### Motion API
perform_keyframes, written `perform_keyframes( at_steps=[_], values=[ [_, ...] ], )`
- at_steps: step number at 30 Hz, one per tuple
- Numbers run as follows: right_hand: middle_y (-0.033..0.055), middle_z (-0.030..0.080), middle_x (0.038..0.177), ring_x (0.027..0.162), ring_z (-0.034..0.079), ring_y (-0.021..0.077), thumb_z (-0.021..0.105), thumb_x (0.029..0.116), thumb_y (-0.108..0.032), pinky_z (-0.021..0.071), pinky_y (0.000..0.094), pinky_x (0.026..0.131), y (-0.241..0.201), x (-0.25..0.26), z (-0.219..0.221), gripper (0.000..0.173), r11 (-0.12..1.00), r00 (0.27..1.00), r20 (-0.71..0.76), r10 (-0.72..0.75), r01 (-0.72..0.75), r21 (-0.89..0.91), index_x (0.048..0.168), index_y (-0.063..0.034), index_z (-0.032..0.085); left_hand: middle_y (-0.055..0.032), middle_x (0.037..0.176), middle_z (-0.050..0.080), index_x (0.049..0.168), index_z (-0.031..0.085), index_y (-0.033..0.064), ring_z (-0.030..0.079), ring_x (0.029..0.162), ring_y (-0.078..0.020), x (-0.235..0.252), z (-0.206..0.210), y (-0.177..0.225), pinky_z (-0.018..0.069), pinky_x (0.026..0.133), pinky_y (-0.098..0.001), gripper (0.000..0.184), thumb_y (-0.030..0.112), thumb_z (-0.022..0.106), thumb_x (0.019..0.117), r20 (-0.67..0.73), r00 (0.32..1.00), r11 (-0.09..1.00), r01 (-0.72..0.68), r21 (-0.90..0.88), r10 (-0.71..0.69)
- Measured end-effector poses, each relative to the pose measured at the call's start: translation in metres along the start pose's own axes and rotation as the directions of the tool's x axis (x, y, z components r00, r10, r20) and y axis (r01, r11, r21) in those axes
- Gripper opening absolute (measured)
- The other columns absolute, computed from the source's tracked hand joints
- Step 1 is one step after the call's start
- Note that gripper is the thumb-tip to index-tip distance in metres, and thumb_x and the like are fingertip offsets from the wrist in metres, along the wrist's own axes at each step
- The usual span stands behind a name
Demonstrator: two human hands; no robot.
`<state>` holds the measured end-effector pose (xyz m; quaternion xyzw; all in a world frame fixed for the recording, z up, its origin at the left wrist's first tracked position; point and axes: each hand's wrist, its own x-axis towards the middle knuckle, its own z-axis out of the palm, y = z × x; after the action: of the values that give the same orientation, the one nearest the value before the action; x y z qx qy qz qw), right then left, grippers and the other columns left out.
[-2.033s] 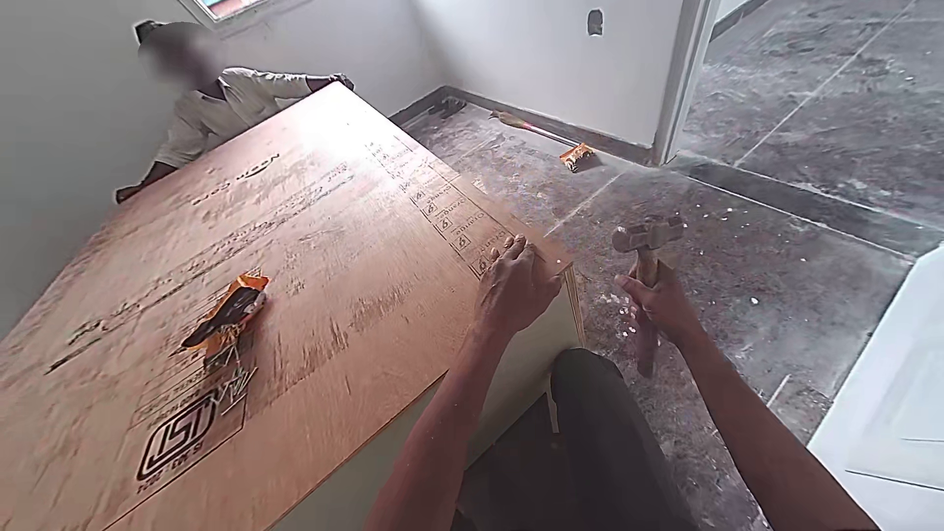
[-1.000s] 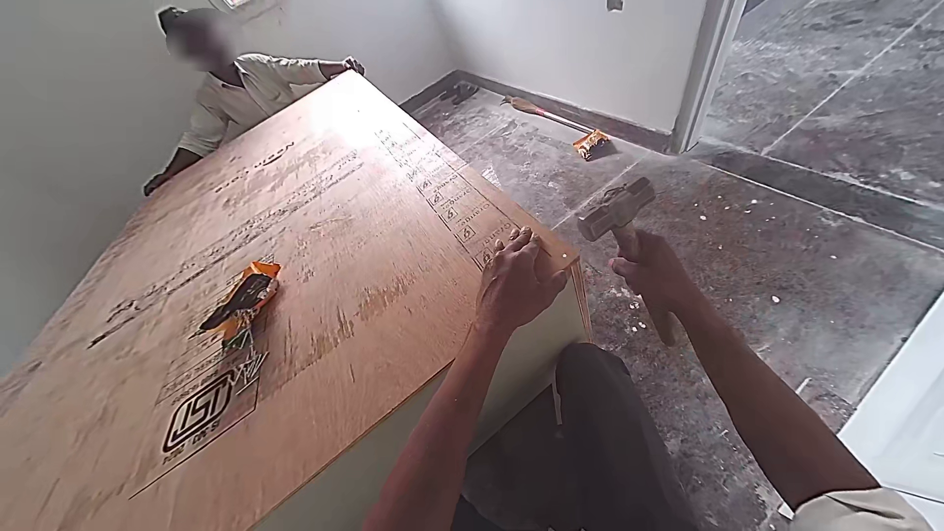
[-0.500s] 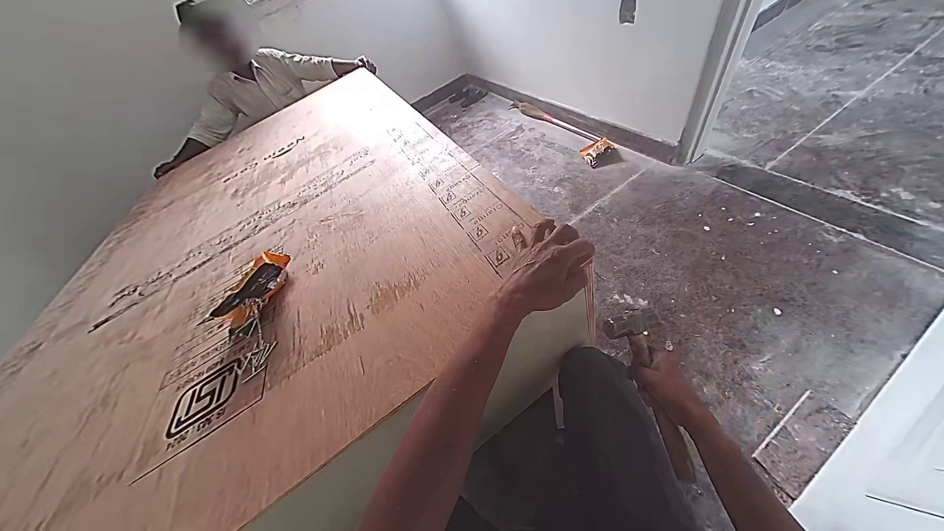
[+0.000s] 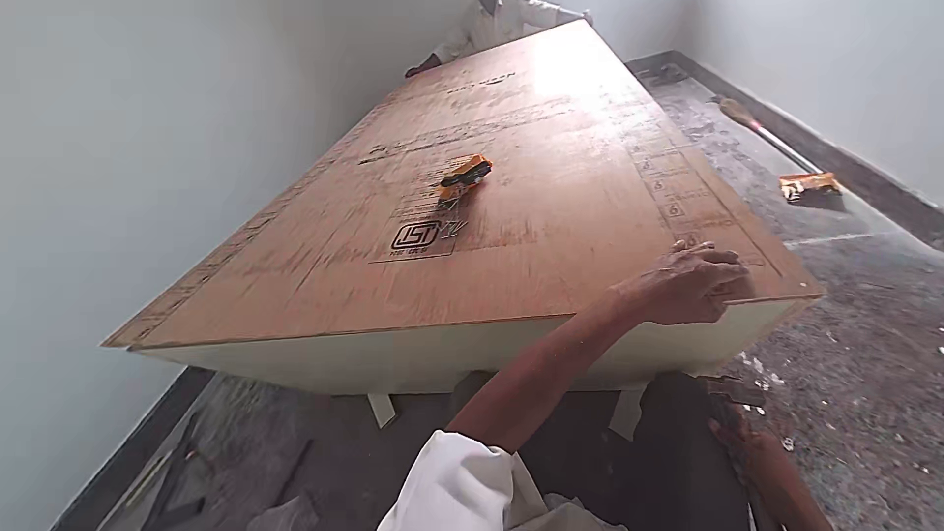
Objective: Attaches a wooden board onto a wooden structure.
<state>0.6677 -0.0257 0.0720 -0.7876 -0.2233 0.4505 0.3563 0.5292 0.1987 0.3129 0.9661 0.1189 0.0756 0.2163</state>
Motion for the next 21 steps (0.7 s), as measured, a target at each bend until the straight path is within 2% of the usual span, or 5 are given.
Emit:
perform_keyframes(
  at_steps=[6,9,11,15,21],
  values=[
    [-0.0012,0.053,0.063,0.049,0.048,0.0077,0.069,0.0987,-0.027,0.045,0.0281,0.049,-0.002,0.001,-0.003,0.026,0.991,0.998,0.05,-0.047,0.053,-0.126,0.1,-0.0017,0.061,-0.0156,0.153,0.053,0.141,0.06,0.0017,0.04,0.149,-0.0305,-0.102,-0.024,-0.021,0.0243,0.126,-0.0465,0.05,0.027,0.065,0.0983,-0.057,0.98,0.982,0.19,-0.004,-0.19],
    [-0.0009,0.055,0.066,0.052,0.049,0.0078,0.069,0.0983,-0.028,0.046,0.0291,0.052,-0.002,0.002,-0.004,0.028,0.991,0.998,0.048,-0.048,0.054,-0.123,0.104,-0.0013,0.062,-0.0169,0.141,0.063,0.131,0.068,-0.0011,0.058,0.135,-0.0258,-0.16,-0.047,-0.046,0.044,0.115,-0.0409,0.043,0.029,0.065,0.1004,-0.183,0.958,0.974,0.207,-0.09,-0.22],
    [-0.0021,0.054,0.067,0.052,0.049,0.0068,0.069,0.0983,-0.029,0.0457,0.0279,0.052,-0.002,0.002,-0.003,0.028,0.992,0.998,0.048,-0.044,0.049,-0.119,0.102,-0.0031,0.062,-0.0149,0.13,0.068,0.124,0.071,0.001,0.066,0.119,-0.0246,-0.2,-0.072,-0.069,0.0524,0.103,-0.0429,0.03,0.019,0.064,0.1011,-0.322,0.872,0.928,0.364,-0.082,-0.37],
    [-0.0024,0.053,0.062,0.049,0.047,0.0073,0.072,0.0969,-0.03,0.0445,0.0279,0.049,0.001,0.004,-0.002,0.027,0.992,1.0,0.029,-0.011,0.015,-0.124,0.095,-0.0041,0.062,-0.0182,0.116,0.07,0.117,0.073,0.0025,0.068,0.109,-0.0317,-0.261,-0.115,-0.139,0.0528,0.098,-0.0513,0.023,0.006,0.068,0.0941,-0.521,0.523,0.649,0.756,-0.084,-0.675],
    [0.0013,0.056,0.065,0.049,0.049,0.0098,0.072,0.0972,-0.025,0.0449,0.0297,0.049,0.002,0.01,0.001,0.025,0.992,1.0,0.014,-0.028,0.029,-0.122,0.103,-0.0019,0.063,-0.0193,0.111,0.071,0.108,0.074,0.0015,0.066,0.111,-0.0356,-0.275,-0.133,-0.179,0.0479,0.101,-0.059,0.017,0.012,0.067,0.0969,-0.477,0.412,0.525,0.841,-0.128,-0.776]
  ],
)
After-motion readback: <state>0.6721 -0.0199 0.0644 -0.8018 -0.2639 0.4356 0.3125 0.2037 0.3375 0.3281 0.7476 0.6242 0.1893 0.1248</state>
